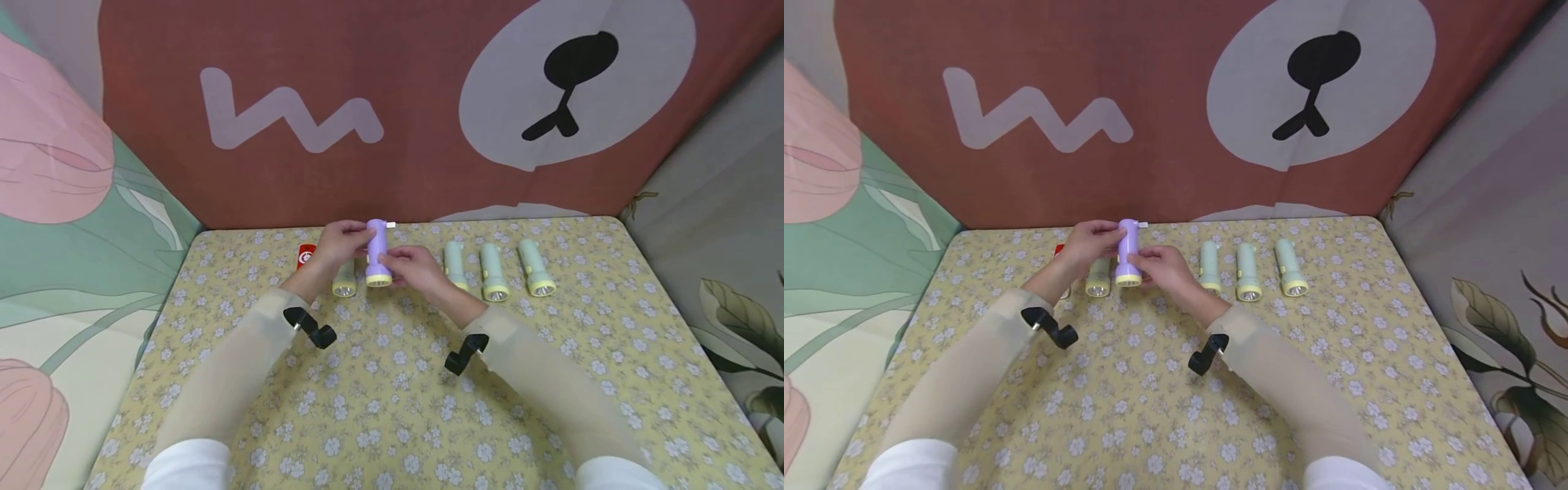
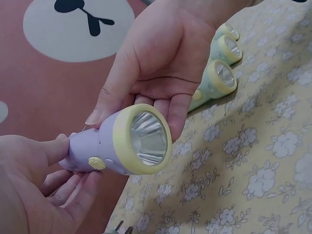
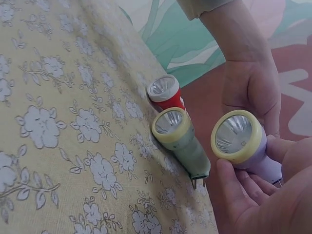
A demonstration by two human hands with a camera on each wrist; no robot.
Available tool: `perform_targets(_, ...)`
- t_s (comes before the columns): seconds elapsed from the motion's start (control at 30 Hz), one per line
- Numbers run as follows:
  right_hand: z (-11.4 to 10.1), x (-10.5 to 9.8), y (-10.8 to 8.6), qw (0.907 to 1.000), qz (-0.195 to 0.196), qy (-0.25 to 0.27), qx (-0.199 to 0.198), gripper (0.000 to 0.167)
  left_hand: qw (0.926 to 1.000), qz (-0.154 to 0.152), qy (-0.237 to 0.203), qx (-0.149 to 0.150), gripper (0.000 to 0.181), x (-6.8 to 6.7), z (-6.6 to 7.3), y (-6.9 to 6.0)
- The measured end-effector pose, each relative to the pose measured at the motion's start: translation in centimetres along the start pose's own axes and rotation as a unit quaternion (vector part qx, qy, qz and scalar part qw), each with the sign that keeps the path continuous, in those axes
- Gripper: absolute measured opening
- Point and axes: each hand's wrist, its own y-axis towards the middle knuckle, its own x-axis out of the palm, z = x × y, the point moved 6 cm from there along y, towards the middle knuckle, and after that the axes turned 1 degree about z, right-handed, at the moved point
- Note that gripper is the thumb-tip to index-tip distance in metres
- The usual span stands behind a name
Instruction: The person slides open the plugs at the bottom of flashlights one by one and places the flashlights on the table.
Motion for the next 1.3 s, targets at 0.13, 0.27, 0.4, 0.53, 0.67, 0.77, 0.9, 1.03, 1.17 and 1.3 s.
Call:
perform_targets(0.13, 0.5, 0.1, 0.7, 0.9998, 0.012, 0.002, 0.012, 0.037, 0.9999, 0.006, 0.005, -0.006, 0.041, 0.0, -0.4, 0.7)
perform_targets(0.27, 1.2, 0.1, 1.4, 0.9995, 0.02, 0.002, 0.025, 0.038, 0.9999, 0.009, 0.008, -0.011, 0.039, 0.1, -0.9, 1.4)
perform_targets(0.4, 2.0, 0.1, 2.1, 0.9989, 0.026, -0.004, 0.04, 0.038, 0.9993, 0.02, 0.022, -0.022, 0.038, 0.2, -1.5, 2.0)
perform_targets(0.53, 2.7, -0.2, 2.5, 0.9978, 0.034, -0.008, 0.056, 0.038, 0.9982, 0.026, 0.045, -0.028, 0.036, 0.6, -2.0, 2.5)
perform_targets(0.67, 3.2, -0.2, 2.8, 0.9971, 0.036, -0.009, 0.066, 0.037, 0.9953, 0.031, 0.087, -0.03, 0.033, 0.9, -2.3, 2.8)
perform_targets(0.77, 3.3, 0.0, 2.9, 0.9973, 0.028, -0.014, 0.066, 0.034, 0.991, 0.037, 0.124, -0.033, 0.03, 0.8, -2.5, 2.9)
perform_targets(0.9, 3.5, 0.3, 3.0, 0.9972, 0.02, -0.029, 0.066, 0.032, 0.9849, 0.04, 0.166, -0.031, 0.029, 0.8, -2.7, 3.0)
perform_targets(1.03, 3.5, 0.4, 2.9, 0.9965, 0.017, -0.039, 0.072, 0.031, 0.9776, 0.043, 0.204, -0.027, 0.031, 0.8, -2.6, 2.9)
perform_targets(1.17, 3.5, 0.5, 2.9, 0.9964, 0.017, -0.041, 0.072, 0.03, 0.9723, 0.047, 0.227, -0.028, 0.032, 0.8, -2.4, 2.8)
perform_targets(1.3, 3.5, 0.5, 2.9, 0.9965, 0.021, -0.04, 0.07, 0.03, 0.9716, 0.048, 0.23, -0.03, 0.033, 0.9, -2.5, 2.7)
